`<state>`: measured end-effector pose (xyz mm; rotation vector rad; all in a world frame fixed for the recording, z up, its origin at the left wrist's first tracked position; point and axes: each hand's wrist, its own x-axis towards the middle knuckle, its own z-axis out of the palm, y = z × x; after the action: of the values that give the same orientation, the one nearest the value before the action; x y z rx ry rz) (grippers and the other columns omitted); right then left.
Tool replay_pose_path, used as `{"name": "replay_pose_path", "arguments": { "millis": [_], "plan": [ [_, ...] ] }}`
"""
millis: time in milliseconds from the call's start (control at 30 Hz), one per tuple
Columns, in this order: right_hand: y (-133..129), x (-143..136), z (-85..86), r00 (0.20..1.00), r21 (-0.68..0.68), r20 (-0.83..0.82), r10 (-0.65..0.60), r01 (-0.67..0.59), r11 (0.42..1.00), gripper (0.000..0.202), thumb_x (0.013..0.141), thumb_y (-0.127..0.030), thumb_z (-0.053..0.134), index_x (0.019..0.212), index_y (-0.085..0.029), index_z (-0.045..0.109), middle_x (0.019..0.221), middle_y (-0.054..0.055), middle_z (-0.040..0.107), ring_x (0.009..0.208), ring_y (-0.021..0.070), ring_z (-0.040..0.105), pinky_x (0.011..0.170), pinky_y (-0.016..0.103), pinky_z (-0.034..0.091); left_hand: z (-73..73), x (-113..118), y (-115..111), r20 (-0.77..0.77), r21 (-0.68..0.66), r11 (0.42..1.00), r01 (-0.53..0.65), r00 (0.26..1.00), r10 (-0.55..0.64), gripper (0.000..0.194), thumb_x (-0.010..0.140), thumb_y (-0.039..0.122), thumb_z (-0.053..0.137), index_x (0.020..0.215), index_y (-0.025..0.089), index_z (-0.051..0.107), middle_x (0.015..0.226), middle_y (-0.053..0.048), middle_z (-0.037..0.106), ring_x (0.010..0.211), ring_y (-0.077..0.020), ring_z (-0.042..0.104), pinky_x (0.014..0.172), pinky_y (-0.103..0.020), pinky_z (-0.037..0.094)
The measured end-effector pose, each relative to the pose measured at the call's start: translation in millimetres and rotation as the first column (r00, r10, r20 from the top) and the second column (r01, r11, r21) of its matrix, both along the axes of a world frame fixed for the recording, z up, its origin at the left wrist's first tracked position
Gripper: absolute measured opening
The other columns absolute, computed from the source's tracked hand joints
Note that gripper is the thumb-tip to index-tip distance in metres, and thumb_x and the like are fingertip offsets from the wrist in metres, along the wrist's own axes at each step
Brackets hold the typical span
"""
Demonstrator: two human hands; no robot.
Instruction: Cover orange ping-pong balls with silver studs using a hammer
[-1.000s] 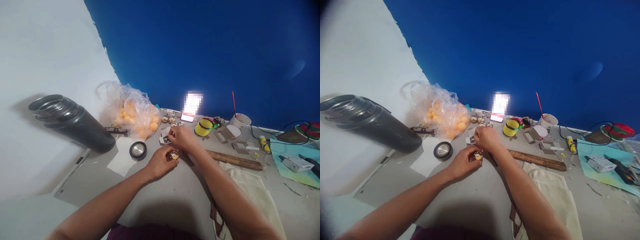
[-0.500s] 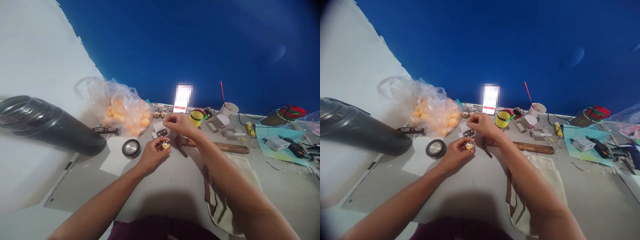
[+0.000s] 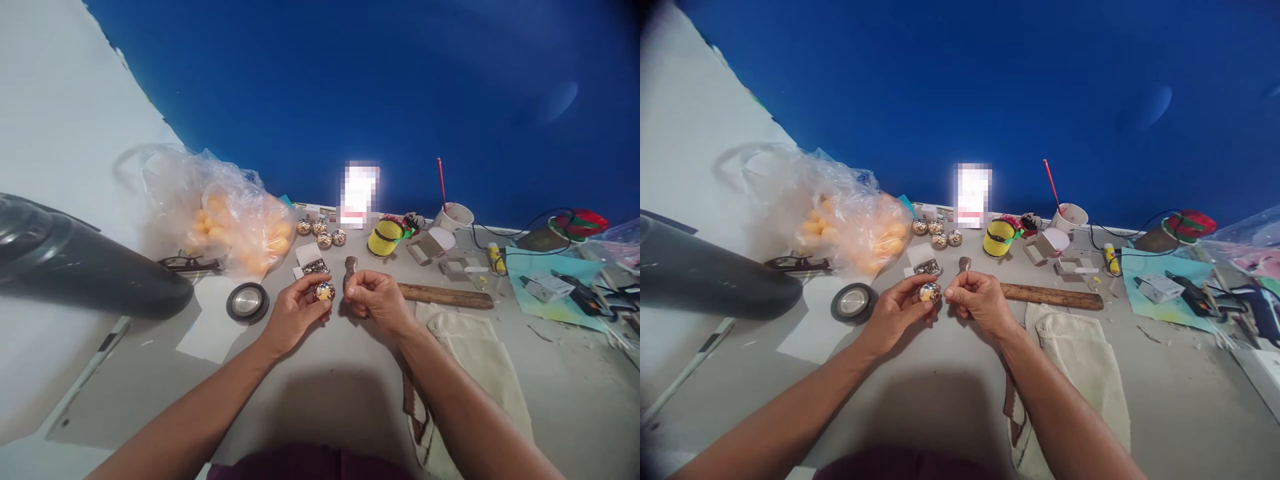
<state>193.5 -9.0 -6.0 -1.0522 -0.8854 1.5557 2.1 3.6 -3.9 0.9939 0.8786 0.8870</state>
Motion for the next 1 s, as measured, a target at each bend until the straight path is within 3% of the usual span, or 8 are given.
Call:
{"name": "replay_pose_path", "arguments": {
  "millis": [167, 300, 567, 700, 1000],
  "plan": [
    [1.6, 3.6, 2.9, 0.994, -0.046, -0.093, 0.055, -0.059, 0.997, 0.033, 0.068, -0.041, 0.091, 0.080, -0.017, 0.073, 0.071, 0.003, 0.073, 0.044, 0.0055, 0.046, 0.042, 0.021, 0.036, -5.7, -1.1, -2.4, -0.057, 0.055, 0.998, -0.012, 0.998, 0.015, 0.047, 0.070, 0.026, 0.089, 0.112, 0.016, 0.069, 0.093, -0.005, 0.074, 0.087, -0.0153, 0.069, 0.076, -0.024, 0.057],
    [-0.8, 5.0, 5.7, 0.992, -0.007, -0.044, 0.114, -0.115, 0.993, 0.028, 0.072, -0.038, 0.089, 0.081, -0.017, 0.075, 0.074, 0.003, 0.074, 0.046, 0.0053, 0.047, 0.044, 0.020, 0.036, -4.6, -0.5, -4.9, -0.076, 0.084, 0.996, -0.018, 0.997, 0.024, 0.047, 0.075, 0.028, 0.086, 0.116, 0.017, 0.066, 0.100, -0.007, 0.075, 0.094, -0.0190, 0.072, 0.085, -0.029, 0.059],
    [-5.1, 2.5, 8.2, 0.986, 0.007, 0.108, 0.131, -0.132, 0.991, 0.029, 0.073, -0.042, 0.087, 0.080, -0.017, 0.077, 0.072, 0.002, 0.070, 0.050, 0.0067, 0.048, 0.047, 0.021, 0.040, -3.4, -2.2, -7.5, -0.346, 0.348, 0.937, -0.025, 0.926, 0.153, 0.038, 0.081, 0.027, 0.079, 0.116, 0.020, 0.067, 0.106, -0.006, 0.072, 0.087, -0.0171, 0.069, 0.084, -0.031, 0.057],
    [-5.7, 1.2, 8.3, 0.982, -0.035, 0.144, 0.125, -0.121, 0.992, 0.028, 0.070, -0.040, 0.088, 0.083, -0.017, 0.076, 0.077, 0.004, 0.073, 0.055, 0.0086, 0.052, 0.049, 0.021, 0.042, -4.9, -1.7, -8.3, -0.355, 0.404, 0.915, -0.009, 0.920, 0.166, 0.038, 0.082, 0.027, 0.078, 0.117, 0.021, 0.066, 0.113, -0.007, 0.070, 0.094, -0.0191, 0.069, 0.087, -0.032, 0.057],
    [-5.7, -3.5, 10.6, 0.981, -0.073, 0.172, 0.093, -0.081, 0.994, 0.030, 0.067, -0.042, 0.089, 0.077, -0.017, 0.076, 0.065, 0.001, 0.068, 0.045, 0.0070, 0.048, 0.043, 0.022, 0.039, -4.0, -0.2, -9.2, -0.338, 0.461, 0.887, -0.016, 0.921, 0.192, 0.030, 0.083, 0.026, 0.077, 0.110, 0.021, 0.068, 0.114, -0.008, 0.068, 0.100, -0.0203, 0.068, 0.086, -0.031, 0.058]
  ]
}}
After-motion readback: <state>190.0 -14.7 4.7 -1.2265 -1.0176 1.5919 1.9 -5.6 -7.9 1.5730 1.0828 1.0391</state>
